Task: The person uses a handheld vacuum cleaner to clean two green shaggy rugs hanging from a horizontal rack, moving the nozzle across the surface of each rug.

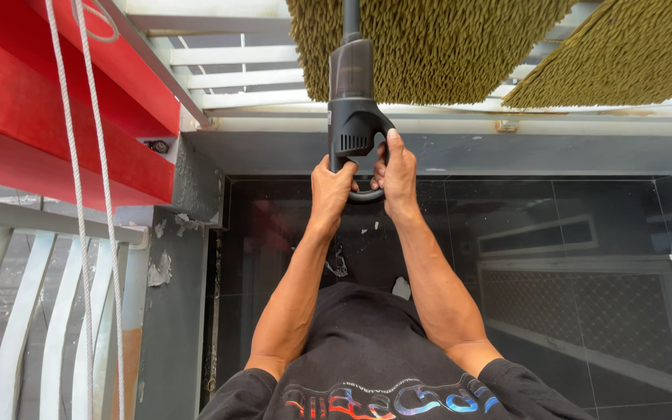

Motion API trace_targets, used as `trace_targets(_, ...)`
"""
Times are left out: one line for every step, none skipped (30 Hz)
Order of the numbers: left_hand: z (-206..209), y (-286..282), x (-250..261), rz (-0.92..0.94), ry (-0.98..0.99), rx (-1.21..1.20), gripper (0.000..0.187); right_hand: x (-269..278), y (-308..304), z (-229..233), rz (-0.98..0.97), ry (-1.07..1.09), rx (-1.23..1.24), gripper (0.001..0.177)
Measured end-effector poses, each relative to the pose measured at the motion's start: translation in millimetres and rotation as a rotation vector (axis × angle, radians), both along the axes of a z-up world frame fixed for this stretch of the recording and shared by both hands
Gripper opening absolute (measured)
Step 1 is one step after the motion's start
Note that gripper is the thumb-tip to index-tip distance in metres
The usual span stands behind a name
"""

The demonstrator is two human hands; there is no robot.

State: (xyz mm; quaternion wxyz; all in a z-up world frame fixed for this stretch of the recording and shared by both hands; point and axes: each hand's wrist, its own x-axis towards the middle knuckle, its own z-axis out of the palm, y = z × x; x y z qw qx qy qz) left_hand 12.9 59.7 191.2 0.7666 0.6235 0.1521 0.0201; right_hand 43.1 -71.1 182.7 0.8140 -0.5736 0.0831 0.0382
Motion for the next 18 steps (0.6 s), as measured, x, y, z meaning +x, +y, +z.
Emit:
trace_targets(6,3,2,-0.043,-0.021,-0.116,0.018,4,-5,9,0.046,0.039,0.121,0.046)
trace_targets(12,8,4,-0.086,-0.041,-0.231,0.018,8,-9,17,0.092,0.078,0.243,0.042)
trace_targets(19,11,5,-0.129,-0.061,-0.348,0.019,10,-11,25,0.12,0.086,0.298,0.041)
trace_targets(27,15,5,-0.151,-0.062,-0.475,0.018,12,-14,34,0.148,0.094,0.353,0.039)
trace_targets(36,19,4,-0.172,-0.063,-0.601,0.018,15,-16,42,0.178,0.102,0.408,0.038)
trace_targets(45,21,5,-0.193,-0.064,-0.728,0.018,19,-16,50,0.184,0.097,0.454,0.037)
trace_targets(54,22,7,-0.205,-0.051,-0.823,0.02,24,-15,58,0.192,0.097,0.503,0.036)
trace_targets(62,23,13,-0.216,-0.039,-0.918,0.023,28,-13,64,0.2,0.098,0.552,0.036)
trace_targets(67,22,16,-0.232,-0.023,-1.015,0.026,31,-11,70,0.203,0.122,0.612,0.035)
trace_targets(71,21,17,-0.232,-0.03,-1.08,0.027,33,-9,75,0.206,0.145,0.672,0.035)
trace_targets(74,20,22,-0.235,-0.046,-1.145,0.028,40,-8,83,0.213,0.162,0.729,0.035)
trace_targets(76,19,28,-0.238,-0.062,-1.21,0.03,46,-7,90,0.186,0.158,0.731,0.036)
trace_targets(75,19,33,-0.258,-0.07,-1.262,0.03,47,-4,93,0.155,0.168,0.736,0.036)
trace_targets(74,20,40,-0.278,-0.078,-1.313,0.03,48,-2,94,0.124,0.177,0.741,0.037)
trace_targets(72,20,46,-0.312,-0.09,-1.365,0.03,51,1,95,0.144,0.183,0.763,0.037)
trace_targets(69,23,48,-0.322,-0.093,-1.347,0.028,54,5,95,0.164,0.188,0.785,0.037)
trace_targets(68,26,51,-0.331,-0.098,-1.33,0.026,58,6,95,0.184,0.193,0.806,0.037)
trace_targets(67,28,54,-0.341,-0.102,-1.313,0.025,59,5,95,0.181,0.181,0.816,0.037)
